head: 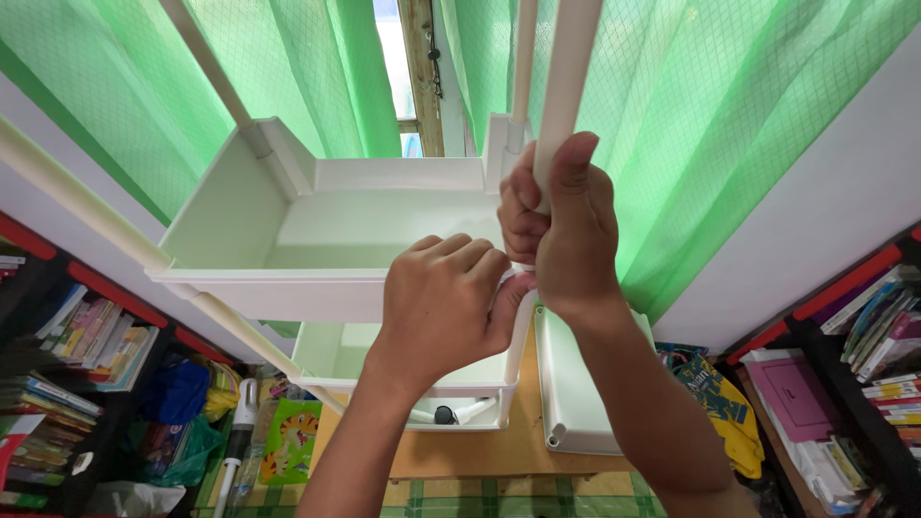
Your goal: The person assembles a white plastic shelving unit by inserting vertical poles into the drawer frames and securing them. They remove a drawer, wipe its interior, and then reinsert it into the frame.
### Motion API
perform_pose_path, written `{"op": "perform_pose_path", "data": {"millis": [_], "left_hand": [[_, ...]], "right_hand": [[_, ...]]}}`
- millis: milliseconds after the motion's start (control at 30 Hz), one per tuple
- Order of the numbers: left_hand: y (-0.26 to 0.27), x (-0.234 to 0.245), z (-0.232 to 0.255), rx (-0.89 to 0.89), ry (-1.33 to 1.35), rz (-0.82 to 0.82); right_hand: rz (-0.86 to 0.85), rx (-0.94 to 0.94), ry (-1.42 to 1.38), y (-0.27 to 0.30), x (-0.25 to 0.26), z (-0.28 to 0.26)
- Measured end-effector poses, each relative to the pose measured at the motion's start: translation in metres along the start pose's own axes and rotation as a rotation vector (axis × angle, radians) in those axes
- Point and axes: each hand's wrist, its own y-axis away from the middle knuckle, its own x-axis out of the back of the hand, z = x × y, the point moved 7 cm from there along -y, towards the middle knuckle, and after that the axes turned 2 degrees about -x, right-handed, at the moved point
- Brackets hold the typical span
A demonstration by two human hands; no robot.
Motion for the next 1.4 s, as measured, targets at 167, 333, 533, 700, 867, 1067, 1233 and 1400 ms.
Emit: {"op": "perform_pose_path", "data": {"millis": [167, 333, 533, 700, 867, 1067, 1233, 1400], "left_hand": [[0.003, 0.007, 0.006, -0.012, -0.005, 0.019], [0.002, 0.004, 0.004, 0.024, -0.021, -0.010], [0.004, 0.004, 0.004, -0.009, -0.010, 0.024], [0.003, 0.002, 0.003, 0.020, -0.013, -0.004], [0.003, 0.004, 0.005, 0.013, 0.018, 0.028], [0.006, 0.001, 0.007, 0.021, -0.005, -0.002], [0.003, 0.001, 0.007, -0.014, 0.002, 0.020], [0.010, -0.001, 0.008, -0.008, -0.009, 0.000]], "right_hand": [[-0.344, -0.161, -0.247, -0.003, -0.009, -0.003], [-0.275, -0.136, -0.226, 0.001, -0.010, -0.010], [0.220, 0.198, 0.248, 0.016, -0.016, -0.021], [0.279, 0.234, 0.464, 0.010, -0.017, -0.024], [0.056, 0.063, 0.337, -0.001, -0.005, -0.014], [-0.302, -0.161, 0.013, 0.001, -0.011, -0.017], [0.255, 0.227, 0.469, 0.021, -0.016, -0.033], [0.373, 0.321, 0.509, 0.026, -0.020, -0.026]]}}
